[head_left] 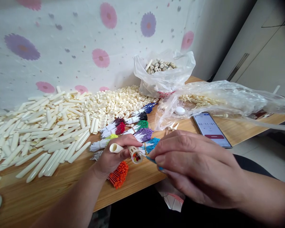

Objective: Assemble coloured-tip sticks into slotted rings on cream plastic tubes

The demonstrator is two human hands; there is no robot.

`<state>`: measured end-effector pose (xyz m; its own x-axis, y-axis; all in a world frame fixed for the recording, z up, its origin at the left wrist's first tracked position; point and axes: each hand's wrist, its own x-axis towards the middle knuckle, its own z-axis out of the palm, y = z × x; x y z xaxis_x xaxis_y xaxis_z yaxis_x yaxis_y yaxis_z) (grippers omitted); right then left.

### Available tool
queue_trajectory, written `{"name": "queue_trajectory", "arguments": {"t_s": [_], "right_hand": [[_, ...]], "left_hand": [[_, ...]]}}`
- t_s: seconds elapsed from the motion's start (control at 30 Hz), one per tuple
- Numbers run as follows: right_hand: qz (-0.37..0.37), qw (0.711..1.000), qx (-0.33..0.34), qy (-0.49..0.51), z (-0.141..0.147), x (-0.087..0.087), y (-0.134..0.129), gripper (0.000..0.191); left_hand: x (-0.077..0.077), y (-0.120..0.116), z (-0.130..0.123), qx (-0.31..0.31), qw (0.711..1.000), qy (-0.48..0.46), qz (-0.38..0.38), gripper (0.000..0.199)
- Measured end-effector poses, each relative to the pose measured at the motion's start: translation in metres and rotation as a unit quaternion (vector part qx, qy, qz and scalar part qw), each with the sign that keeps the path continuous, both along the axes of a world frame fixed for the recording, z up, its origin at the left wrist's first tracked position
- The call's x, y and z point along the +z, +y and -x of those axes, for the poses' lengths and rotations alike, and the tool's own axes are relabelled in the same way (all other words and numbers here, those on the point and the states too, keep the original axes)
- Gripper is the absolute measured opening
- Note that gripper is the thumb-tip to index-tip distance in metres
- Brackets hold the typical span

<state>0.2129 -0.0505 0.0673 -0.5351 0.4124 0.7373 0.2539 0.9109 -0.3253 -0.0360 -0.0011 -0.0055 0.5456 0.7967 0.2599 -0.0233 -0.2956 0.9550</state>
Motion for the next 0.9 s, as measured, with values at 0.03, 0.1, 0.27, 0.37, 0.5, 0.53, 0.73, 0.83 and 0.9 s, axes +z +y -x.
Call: {"name": "queue_trajectory", "arguments": {"t_s": [0.03, 0.1, 0.27, 0.37, 0.5, 0.53, 0.73, 0.83, 0.9], "right_hand": [[0.002, 1.000, 0.009, 0.009, 0.005, -0.001, 0.002, 0.019], [0.005, 0.999, 0.020, 0.028, 0.014, -0.005, 0.005, 0.019], [-0.017, 0.998, -0.033, 0.057, 0.025, -0.017, 0.013, 0.017], [-0.038, 0.997, -0.058, 0.039, 0.025, -0.022, 0.015, 0.018], [-0.036, 0.993, -0.108, 0.028, 0.024, -0.024, 0.017, 0.012], [-0.033, 0.992, -0.117, 0.023, 0.024, -0.024, 0.017, 0.012], [-0.007, 0.991, -0.129, 0.020, 0.028, -0.025, 0.019, 0.014], [-0.016, 0.991, -0.134, 0.018, 0.027, -0.028, 0.020, 0.013], [-0.039, 0.990, -0.138, 0.012, 0.026, -0.030, 0.021, 0.010]], "left_hand": [[0.001, 0.000, 0.000, -0.002, 1.000, 0.002, 0.001, 0.036], [0.001, -0.001, 0.001, -0.004, 1.000, 0.002, 0.000, 0.037], [-0.003, 0.002, 0.003, 0.031, 0.999, 0.017, 0.003, 0.040], [-0.005, 0.003, 0.003, 0.061, 0.998, 0.022, -0.012, 0.037], [-0.003, 0.001, 0.001, 0.080, 0.996, 0.033, -0.037, 0.036], [-0.002, 0.000, 0.000, 0.084, 0.995, 0.043, -0.042, 0.036], [0.003, -0.006, -0.005, 0.119, 0.987, 0.064, -0.082, 0.031], [0.003, -0.008, -0.008, 0.142, 0.985, 0.055, -0.084, 0.029], [0.004, -0.010, -0.010, 0.154, 0.983, 0.052, -0.082, 0.028]]}}
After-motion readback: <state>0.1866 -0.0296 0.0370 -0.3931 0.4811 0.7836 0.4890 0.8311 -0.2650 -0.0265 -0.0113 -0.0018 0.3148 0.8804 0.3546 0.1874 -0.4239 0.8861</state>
